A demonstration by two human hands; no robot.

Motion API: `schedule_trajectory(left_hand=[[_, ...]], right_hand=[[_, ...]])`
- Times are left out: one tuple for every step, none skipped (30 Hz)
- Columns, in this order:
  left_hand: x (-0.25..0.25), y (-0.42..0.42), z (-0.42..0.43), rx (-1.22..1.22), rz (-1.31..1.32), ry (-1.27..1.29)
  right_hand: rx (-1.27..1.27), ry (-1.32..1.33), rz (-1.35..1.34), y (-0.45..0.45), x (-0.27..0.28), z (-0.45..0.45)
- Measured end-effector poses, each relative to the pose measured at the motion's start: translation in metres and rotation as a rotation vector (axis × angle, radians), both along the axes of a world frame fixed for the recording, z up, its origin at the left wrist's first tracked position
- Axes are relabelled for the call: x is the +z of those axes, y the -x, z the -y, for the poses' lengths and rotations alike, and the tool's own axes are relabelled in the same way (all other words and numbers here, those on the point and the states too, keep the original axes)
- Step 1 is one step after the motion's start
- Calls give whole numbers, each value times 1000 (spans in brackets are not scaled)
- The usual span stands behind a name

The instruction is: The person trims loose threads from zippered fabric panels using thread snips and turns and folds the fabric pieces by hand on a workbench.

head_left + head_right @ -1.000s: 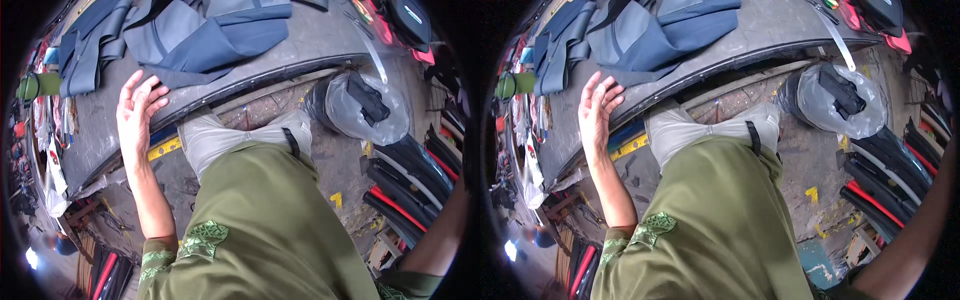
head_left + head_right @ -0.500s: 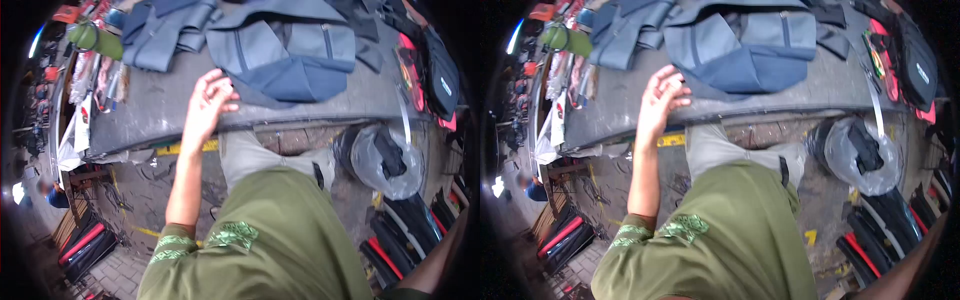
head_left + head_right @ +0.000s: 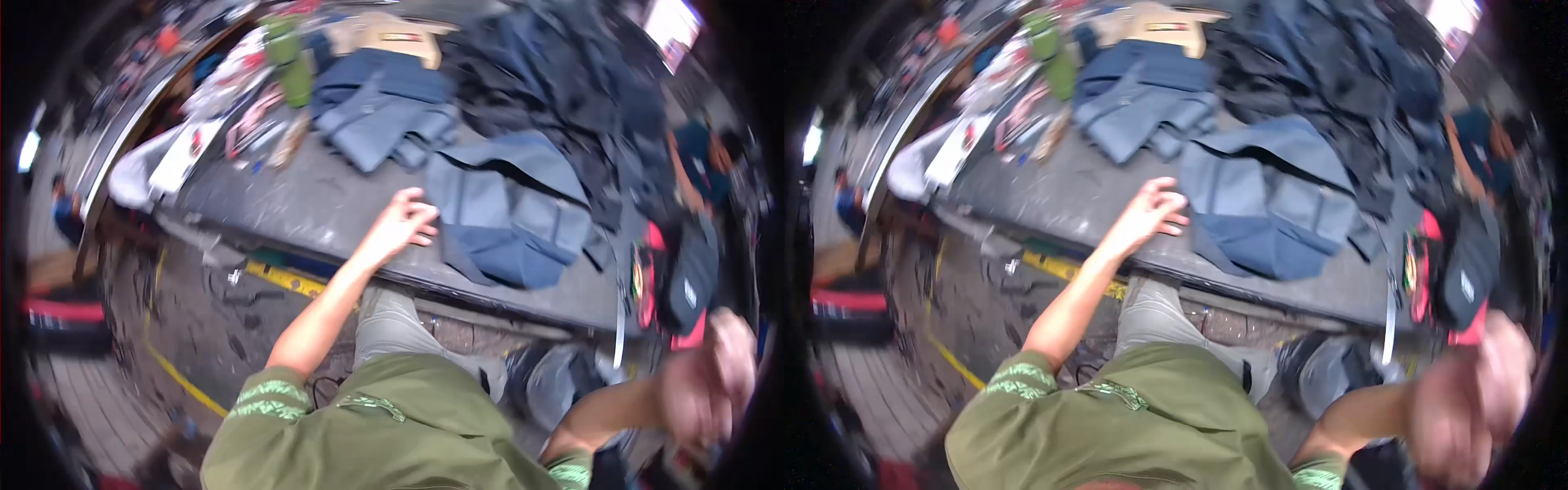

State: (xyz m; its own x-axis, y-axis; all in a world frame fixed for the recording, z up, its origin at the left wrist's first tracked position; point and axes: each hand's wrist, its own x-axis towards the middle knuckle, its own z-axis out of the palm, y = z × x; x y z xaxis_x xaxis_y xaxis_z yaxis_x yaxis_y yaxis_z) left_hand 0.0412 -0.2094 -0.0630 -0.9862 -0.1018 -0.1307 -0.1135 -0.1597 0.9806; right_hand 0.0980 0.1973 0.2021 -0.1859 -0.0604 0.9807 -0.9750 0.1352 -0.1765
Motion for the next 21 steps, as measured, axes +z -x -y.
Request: schedule_trajectory(left_hand=[[-2,1,-1,6,34,-7],[2,-1,-2,17,44,-16],[0,-3,0,4,19,-49],[-1,-5,0,13,10,-42],[2,-6,2,13,23,-20],[5,-5,3,3,33,2],[7,-4,3,9,55,-11],[7,-3,4,10,82,-23],[6,-3,4,10,111,-35],[4,-2,4,8,112,-42],[3,1,3,2,109,-45],[4,5,1,-5,105,-48],[5,6,-3,48,68,-34],[6,9,-4,55,65,-17],[7,12,-5,61,64,-1],[8,14,-7,67,63,14],[9,19,-8,81,77,40],[11,21,-8,71,99,71],[13,24,-6,62,120,103],[16,27,-5,55,138,137],[14,30,-6,63,118,156]], right_hand=[[-171,17,239,37,-36,20],[-311,5,472,75,-72,41],[-116,37,698,106,-102,54],[-95,-84,789,147,-145,44],[-87,-126,851,170,-175,47],[-89,-165,910,185,-194,53],[-148,-239,852,193,-204,63],[-209,-311,796,199,-210,71],[-352,-427,635,205,-212,77],[-415,-511,604,210,-211,83],[-457,-556,502,216,-213,87],[-500,-598,397,220,-213,91],[-578,-618,425,222,-213,94],[-657,-636,455,223,-214,97],[-736,-655,486,223,-214,99],[-756,-676,498,226,-214,100],[-776,-697,510,229,-212,100],[-796,-719,522,233,-213,96],[-807,-741,528,237,-214,93],[-818,-761,531,241,-215,90],[-827,-782,534,246,-215,88]])
